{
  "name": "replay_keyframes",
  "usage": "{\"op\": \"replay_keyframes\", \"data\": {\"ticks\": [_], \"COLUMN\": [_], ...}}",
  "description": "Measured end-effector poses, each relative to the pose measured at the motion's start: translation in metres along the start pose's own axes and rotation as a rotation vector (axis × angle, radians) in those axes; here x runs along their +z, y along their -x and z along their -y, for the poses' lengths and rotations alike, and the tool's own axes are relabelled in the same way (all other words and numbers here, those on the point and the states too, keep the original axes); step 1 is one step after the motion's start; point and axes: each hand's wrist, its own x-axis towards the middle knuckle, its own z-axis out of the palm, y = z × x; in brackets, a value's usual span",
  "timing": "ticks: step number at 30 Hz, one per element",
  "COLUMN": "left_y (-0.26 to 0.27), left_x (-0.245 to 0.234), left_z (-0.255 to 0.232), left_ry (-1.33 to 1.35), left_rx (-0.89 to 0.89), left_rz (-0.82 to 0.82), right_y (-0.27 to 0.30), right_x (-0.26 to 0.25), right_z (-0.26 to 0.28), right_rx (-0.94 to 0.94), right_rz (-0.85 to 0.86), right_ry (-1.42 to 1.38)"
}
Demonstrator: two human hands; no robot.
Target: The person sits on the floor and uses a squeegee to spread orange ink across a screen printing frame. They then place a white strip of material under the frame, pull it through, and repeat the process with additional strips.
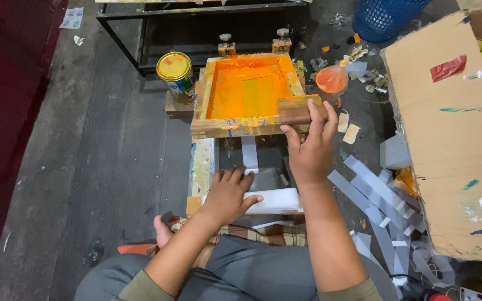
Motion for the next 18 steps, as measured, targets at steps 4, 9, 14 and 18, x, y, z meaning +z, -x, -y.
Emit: {"op": "replay_keyframes", "data": {"ticks": [4, 9, 14, 18], "left_y": [0.0000, -0.0006, -0.0002, 0.0006], "left_x": [0.0017, 0.0059, 0.0085, 0.0043], "left_z": [-0.0006, 0.0013, 0.0018, -0.0002], "left_ry": [0.005, 0.003, 0.000, 0.010], "left_rx": [0.006, 0.014, 0.013, 0.010], "left_rz": [-0.015, -0.050, -0.061, -0.055], "right_y": [-0.0002, -0.0009, -0.0006, -0.0014], "right_x": [0.0018, 0.0004, 0.0010, 0.0000], "right_z": [-0.0039, -0.0025, -0.0040, -0.0036], "right_rx": [-0.009, -0.014, 0.004, 0.016], "right_rz": [0.006, 0.016, 0.021, 0.035], "right_ry": [-0.015, -0.010, -0.018, -0.035]}}
